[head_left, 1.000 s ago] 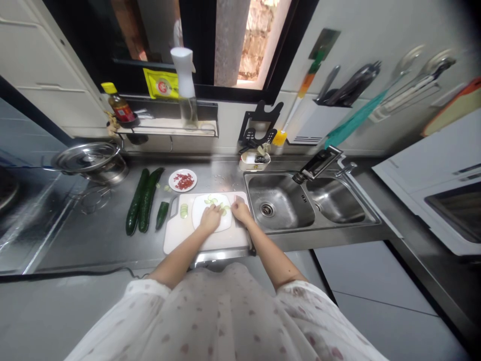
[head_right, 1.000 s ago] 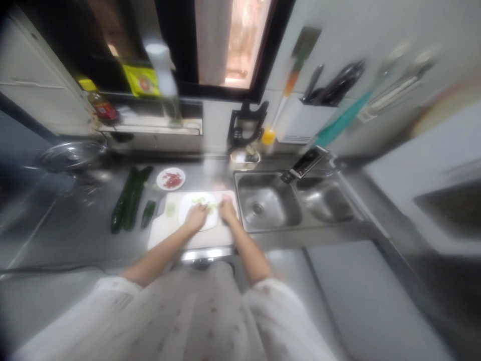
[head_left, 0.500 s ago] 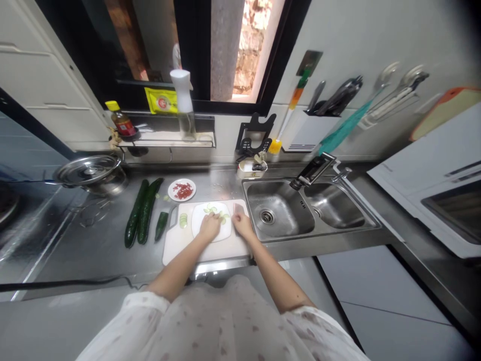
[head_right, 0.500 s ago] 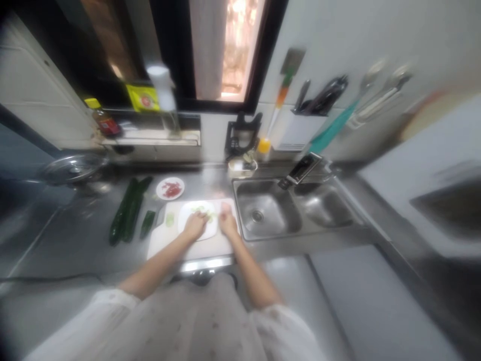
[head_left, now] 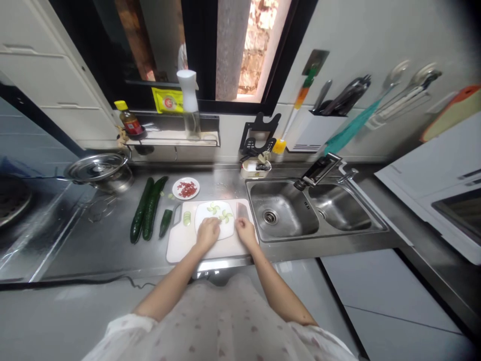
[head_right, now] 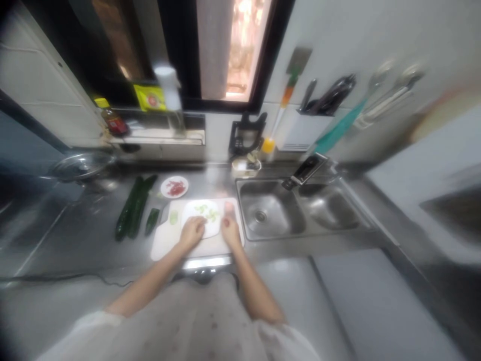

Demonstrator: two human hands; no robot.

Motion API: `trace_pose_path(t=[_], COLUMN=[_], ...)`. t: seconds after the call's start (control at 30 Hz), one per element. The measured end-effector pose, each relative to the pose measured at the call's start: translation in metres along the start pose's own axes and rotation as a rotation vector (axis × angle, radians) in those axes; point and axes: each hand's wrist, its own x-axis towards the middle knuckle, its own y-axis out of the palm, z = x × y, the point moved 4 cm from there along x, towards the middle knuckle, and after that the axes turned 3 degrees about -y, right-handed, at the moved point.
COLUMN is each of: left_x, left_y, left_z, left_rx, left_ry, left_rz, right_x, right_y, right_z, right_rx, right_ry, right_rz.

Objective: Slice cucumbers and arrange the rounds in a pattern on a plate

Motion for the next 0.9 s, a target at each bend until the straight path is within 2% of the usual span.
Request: trace_pose_path(t=[0.1, 0.23, 0.33, 0.43, 0.7, 0.9], left_x=[-0.021, -0.040, -0.045, -0.040, -0.021, -0.013], left_y=[-0.008, -0.024, -0.037, -0.047, -0.047, -0.044], left_z=[0.017, 0.062, 0.095, 0.113, 0.116, 0.115], left_rx=[-0.085, -0.131, -0.110, -0.054, 0.112, 0.141], left_ry=[-0.056, -0.235, -0.377, -0.476, -0.602, -0.642], left_rz=[-0.074, -0.226, -0.293, -0.302, -0.184, -0.165], right_x=[-0.011, -0.021, -0.024, -0.026, -0.032, -0.035], right_y=[-0.001, -0.005, -0.007, -0.009, -0.011, -0.012], right_z=[0.000, -0.005, -0.009, -0.007, 0.005, 0.003], right_rx=[0.031, 0.073, 0.080, 0.078, 0.093, 0.095], right_ry=[-0.019, -0.052, -0.050, -0.045, -0.063, -0.068], right_rz=[-0.004, -0.024, -0.040, -0.044, -0.012, -0.008])
